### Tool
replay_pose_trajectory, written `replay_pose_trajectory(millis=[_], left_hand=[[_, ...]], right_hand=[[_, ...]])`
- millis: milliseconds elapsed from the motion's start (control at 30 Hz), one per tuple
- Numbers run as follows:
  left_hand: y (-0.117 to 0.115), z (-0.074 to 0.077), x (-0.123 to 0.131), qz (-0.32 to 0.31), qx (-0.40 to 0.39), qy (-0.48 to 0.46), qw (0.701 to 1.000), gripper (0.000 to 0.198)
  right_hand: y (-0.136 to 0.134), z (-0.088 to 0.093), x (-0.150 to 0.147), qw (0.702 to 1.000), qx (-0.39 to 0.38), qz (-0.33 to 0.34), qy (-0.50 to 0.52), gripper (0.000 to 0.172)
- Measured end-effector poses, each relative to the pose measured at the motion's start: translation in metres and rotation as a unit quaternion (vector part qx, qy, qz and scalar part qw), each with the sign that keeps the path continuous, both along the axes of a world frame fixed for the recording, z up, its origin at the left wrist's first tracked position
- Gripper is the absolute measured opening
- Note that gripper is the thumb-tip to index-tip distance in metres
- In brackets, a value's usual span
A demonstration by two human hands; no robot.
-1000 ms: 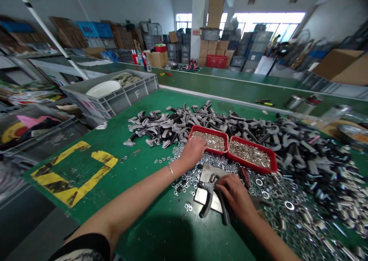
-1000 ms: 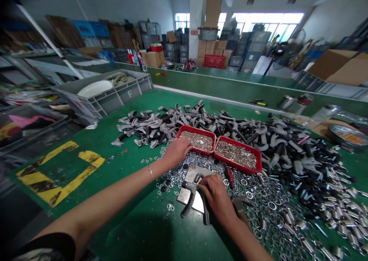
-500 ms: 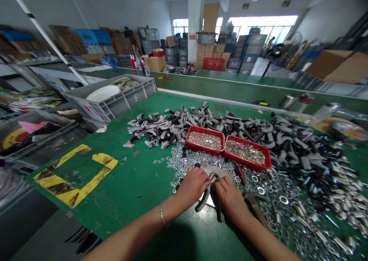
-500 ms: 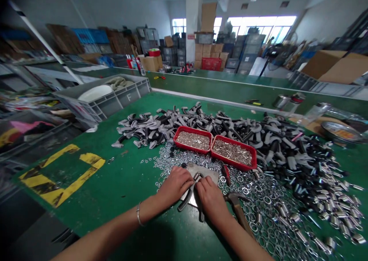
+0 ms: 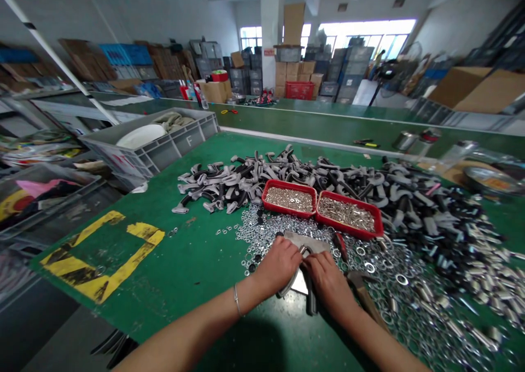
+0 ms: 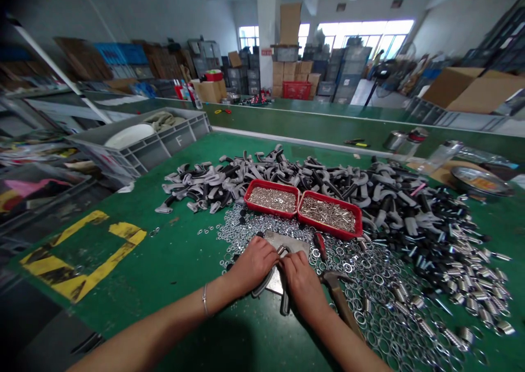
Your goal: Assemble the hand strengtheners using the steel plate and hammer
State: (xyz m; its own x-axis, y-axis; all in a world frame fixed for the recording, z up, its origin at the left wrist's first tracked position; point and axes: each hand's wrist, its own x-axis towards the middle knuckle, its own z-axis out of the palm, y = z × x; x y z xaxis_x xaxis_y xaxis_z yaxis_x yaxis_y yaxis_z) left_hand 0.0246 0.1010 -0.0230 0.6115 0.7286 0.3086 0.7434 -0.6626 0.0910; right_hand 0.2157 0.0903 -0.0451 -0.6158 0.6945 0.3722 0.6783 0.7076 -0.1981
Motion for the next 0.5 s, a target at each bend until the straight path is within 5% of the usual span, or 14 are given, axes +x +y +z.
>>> replay_pose_trajectory(millis=[500], left_hand=[[0.002, 0.007, -0.002, -0.058, 0.055, 0.083, 0.993, 0.016]], right_hand=[[-0.003, 0.01, -0.007, 0.999, 0.021, -0.015, -0.048, 0.019]])
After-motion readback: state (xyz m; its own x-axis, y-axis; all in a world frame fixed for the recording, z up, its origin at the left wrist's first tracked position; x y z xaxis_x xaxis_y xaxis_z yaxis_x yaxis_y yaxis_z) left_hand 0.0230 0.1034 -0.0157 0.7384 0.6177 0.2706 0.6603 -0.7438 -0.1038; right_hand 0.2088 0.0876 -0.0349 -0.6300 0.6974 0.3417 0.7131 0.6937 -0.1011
